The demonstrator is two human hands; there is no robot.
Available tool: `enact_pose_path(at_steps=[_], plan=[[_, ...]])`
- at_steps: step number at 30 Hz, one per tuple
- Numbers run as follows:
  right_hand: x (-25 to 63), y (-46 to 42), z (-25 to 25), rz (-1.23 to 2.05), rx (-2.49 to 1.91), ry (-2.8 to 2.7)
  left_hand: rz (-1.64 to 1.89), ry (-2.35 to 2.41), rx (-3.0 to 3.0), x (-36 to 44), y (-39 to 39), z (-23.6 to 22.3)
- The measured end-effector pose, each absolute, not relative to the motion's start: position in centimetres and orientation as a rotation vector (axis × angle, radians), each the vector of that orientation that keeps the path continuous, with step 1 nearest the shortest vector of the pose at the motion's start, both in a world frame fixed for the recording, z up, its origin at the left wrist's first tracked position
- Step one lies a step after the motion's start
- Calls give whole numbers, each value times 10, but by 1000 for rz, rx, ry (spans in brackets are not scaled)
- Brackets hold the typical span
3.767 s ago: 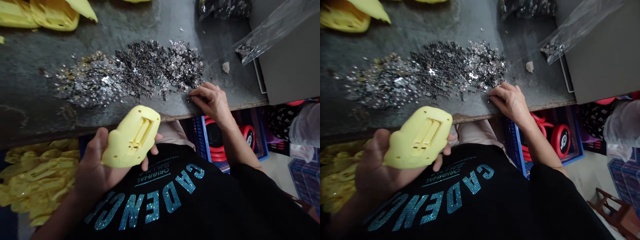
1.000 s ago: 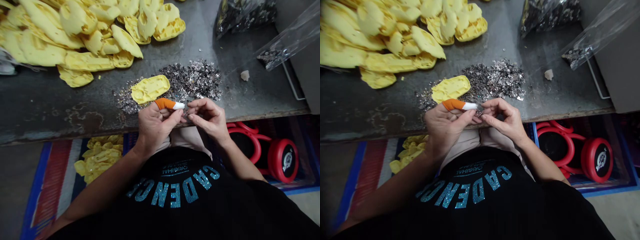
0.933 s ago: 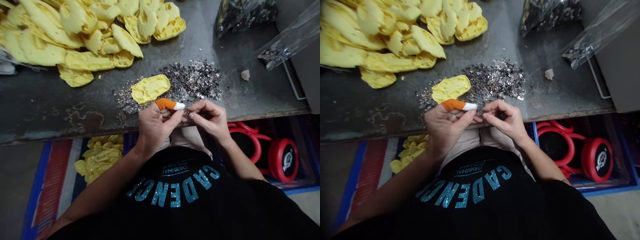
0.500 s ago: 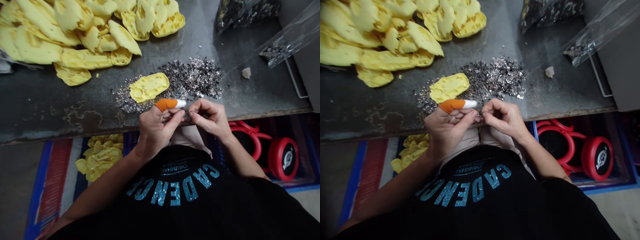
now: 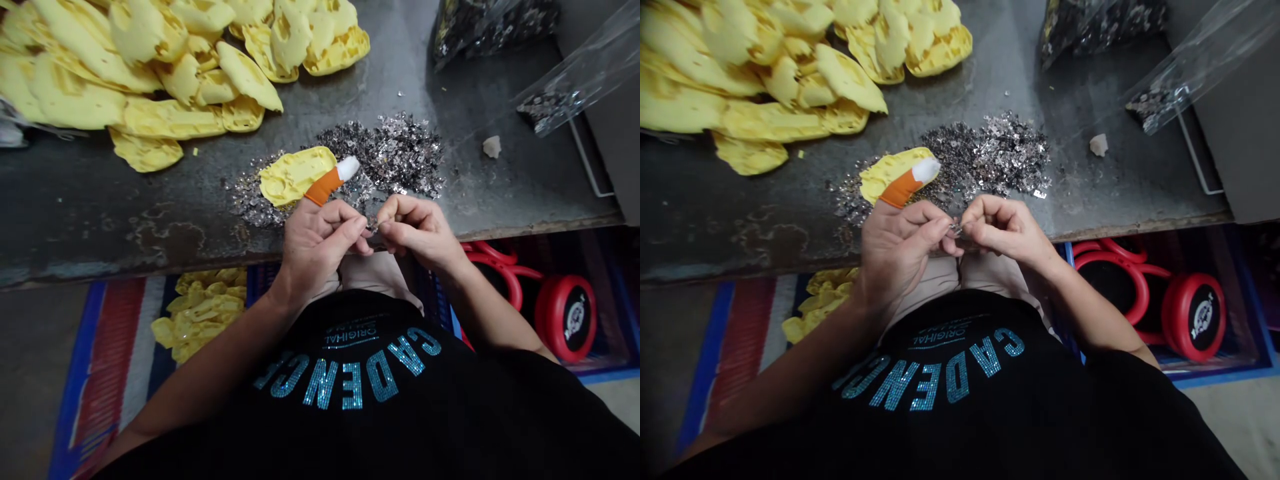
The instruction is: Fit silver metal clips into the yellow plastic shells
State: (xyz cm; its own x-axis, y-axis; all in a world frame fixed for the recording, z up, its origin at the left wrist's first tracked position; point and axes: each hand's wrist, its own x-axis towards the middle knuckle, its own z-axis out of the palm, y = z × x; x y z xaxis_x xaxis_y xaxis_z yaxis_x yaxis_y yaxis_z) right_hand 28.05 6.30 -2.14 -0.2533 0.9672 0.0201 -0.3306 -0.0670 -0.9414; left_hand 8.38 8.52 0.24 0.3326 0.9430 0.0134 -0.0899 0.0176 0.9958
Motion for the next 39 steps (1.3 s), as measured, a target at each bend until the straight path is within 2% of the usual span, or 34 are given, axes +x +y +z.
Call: enact_pose_path(at_steps=[3, 6, 11, 17, 22, 25, 29, 33, 39], plan=[[285, 66, -15, 1507, -832, -1202, 1072, 951, 1566, 76, 80, -2], [289, 66, -6, 1320, -871, -1355, 1095, 989, 1794, 69, 76, -8], [287, 63, 1, 1081, -971, -1536, 1141, 941, 1837, 66, 74, -13], [274, 62, -5, 1548, -856, -1173, 1014, 860, 1313, 77, 78, 7], [266, 63, -14, 1743, -741, -978, 869, 744, 1030, 79, 84, 17], [267, 61, -16, 1696, -780, -986, 944, 789, 1119, 75, 81, 11], [268, 51, -14, 1468, -859, -1146, 1135, 888, 1289, 70, 75, 1], [261, 43, -9, 1253, -912, -1209, 1169, 848, 1325, 66, 73, 0], [246, 42, -15, 1235, -990, -1152, 1152, 847, 1357, 59, 64, 8]])
